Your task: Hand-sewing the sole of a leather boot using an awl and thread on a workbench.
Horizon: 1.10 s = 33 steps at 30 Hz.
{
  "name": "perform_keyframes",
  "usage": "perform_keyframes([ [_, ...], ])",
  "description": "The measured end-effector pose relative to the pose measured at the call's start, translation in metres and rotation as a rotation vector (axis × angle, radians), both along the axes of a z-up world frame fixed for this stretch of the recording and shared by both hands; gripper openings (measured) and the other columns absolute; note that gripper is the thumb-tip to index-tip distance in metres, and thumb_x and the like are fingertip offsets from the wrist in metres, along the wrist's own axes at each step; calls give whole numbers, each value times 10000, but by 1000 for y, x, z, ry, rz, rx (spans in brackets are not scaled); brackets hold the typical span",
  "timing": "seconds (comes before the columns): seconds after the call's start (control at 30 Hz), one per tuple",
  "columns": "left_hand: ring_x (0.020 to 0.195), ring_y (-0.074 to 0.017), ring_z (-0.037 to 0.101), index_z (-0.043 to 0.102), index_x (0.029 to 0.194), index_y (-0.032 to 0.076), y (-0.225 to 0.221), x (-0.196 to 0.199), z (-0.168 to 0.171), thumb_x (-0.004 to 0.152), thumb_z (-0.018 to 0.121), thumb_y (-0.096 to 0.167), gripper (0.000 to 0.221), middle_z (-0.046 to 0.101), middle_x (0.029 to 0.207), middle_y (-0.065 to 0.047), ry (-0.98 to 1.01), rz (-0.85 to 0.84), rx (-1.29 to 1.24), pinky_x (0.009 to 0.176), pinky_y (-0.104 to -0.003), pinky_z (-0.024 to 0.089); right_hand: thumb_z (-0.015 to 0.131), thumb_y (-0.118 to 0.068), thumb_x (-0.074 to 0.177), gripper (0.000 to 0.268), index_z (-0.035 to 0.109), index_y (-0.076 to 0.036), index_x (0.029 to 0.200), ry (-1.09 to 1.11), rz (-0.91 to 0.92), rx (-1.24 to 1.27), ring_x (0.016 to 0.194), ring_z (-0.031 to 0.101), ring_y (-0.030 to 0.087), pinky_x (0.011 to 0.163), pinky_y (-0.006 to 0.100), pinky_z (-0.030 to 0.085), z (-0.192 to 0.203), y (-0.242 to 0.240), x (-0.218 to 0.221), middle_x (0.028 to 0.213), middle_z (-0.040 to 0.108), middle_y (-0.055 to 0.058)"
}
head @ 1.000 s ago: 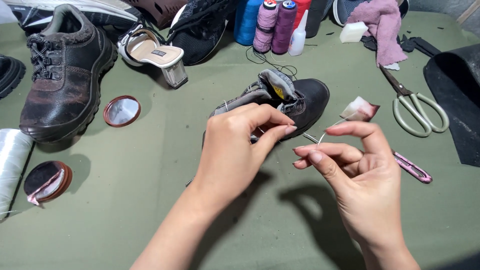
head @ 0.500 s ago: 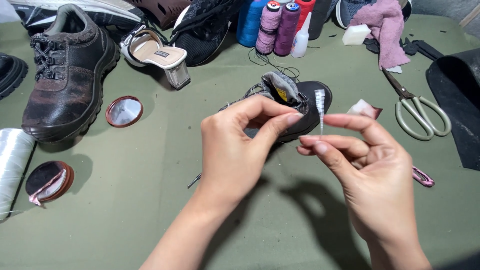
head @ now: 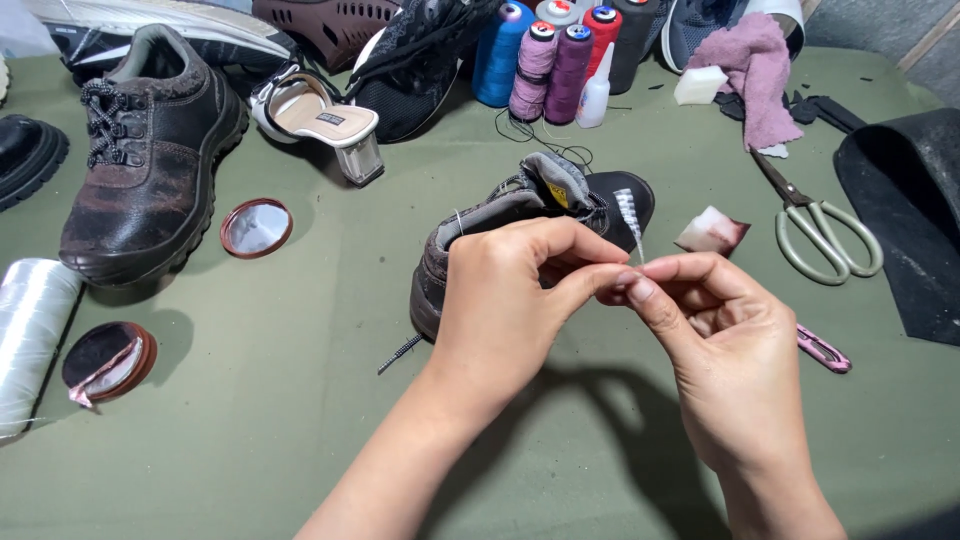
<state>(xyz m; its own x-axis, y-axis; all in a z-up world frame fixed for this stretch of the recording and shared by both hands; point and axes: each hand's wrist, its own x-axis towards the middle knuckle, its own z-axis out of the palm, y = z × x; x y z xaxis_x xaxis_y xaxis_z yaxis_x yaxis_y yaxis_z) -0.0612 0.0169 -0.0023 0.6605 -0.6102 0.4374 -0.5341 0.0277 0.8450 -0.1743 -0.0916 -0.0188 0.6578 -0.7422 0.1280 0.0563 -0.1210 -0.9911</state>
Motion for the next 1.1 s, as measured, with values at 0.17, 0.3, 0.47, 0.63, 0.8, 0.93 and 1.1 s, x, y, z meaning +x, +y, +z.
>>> perform_keyframes([
  [0.17, 665, -8, 716, 786, 836, 156, -2, 0, 0, 821, 809, 164, 28, 790, 752, 65, -30, -19, 4, 676, -160, 560, 736, -20, 887, 109, 683, 10, 977, -33, -2, 3, 876, 765, 182, 887, 250, 615, -3, 0, -6, 943, 787, 157],
  [0.3, 660, -15, 739, 783, 815, 150, -1, -2, 5, 831, 790, 142, 19, 787, 718, 47, 3, -47, 7, 677, -155, 559, 732, -38, 894, 100, 676, 7, 964, -43, 29, 10, 888, 784, 203, 818, 249, 599, -6, -2, -8, 934, 799, 180],
  [0.47, 701, -18, 653, 780, 817, 166, 2, 0, 17, 841, 807, 138, 45, 777, 788, 65, -49, 26, -89, 676, -185, 518, 725, -53, 909, 95, 663, -5, 961, -41, 28, 2, 835, 771, 201, 868, 265, 615, -8, -3, -4, 875, 768, 161],
  [0.63, 691, -6, 679, 769, 810, 157, 4, -2, 34, 833, 803, 182, 48, 792, 777, 46, 42, 36, -126, 653, -161, 556, 725, -49, 917, 83, 673, -7, 966, -52, 31, 18, 794, 770, 207, 841, 278, 629, -14, 0, 1, 831, 731, 127],
  [0.8, 601, -8, 667, 775, 805, 135, 5, -10, 25, 825, 824, 137, 52, 764, 717, 50, 50, -45, -95, 620, -153, 562, 708, -71, 938, 67, 663, -23, 947, -107, 54, 3, 804, 755, 190, 850, 283, 627, -19, 0, 0, 859, 740, 117],
  [0.93, 696, -15, 712, 804, 838, 143, 7, -12, 12, 806, 832, 160, 46, 801, 793, 46, 53, 12, -51, 689, -153, 579, 712, -82, 935, 94, 642, -23, 957, -120, -2, 34, 806, 767, 218, 872, 295, 634, -15, 4, -6, 869, 739, 132],
  [1.1, 648, -45, 730, 792, 841, 107, 9, -16, 9, 823, 816, 118, 32, 785, 754, 3, 80, -58, -85, 662, -156, 597, 705, -110, 935, 105, 635, -32, 935, -154, 17, -53, 843, 774, 206, 904, 289, 635, -14, 9, -10, 892, 771, 156],
])
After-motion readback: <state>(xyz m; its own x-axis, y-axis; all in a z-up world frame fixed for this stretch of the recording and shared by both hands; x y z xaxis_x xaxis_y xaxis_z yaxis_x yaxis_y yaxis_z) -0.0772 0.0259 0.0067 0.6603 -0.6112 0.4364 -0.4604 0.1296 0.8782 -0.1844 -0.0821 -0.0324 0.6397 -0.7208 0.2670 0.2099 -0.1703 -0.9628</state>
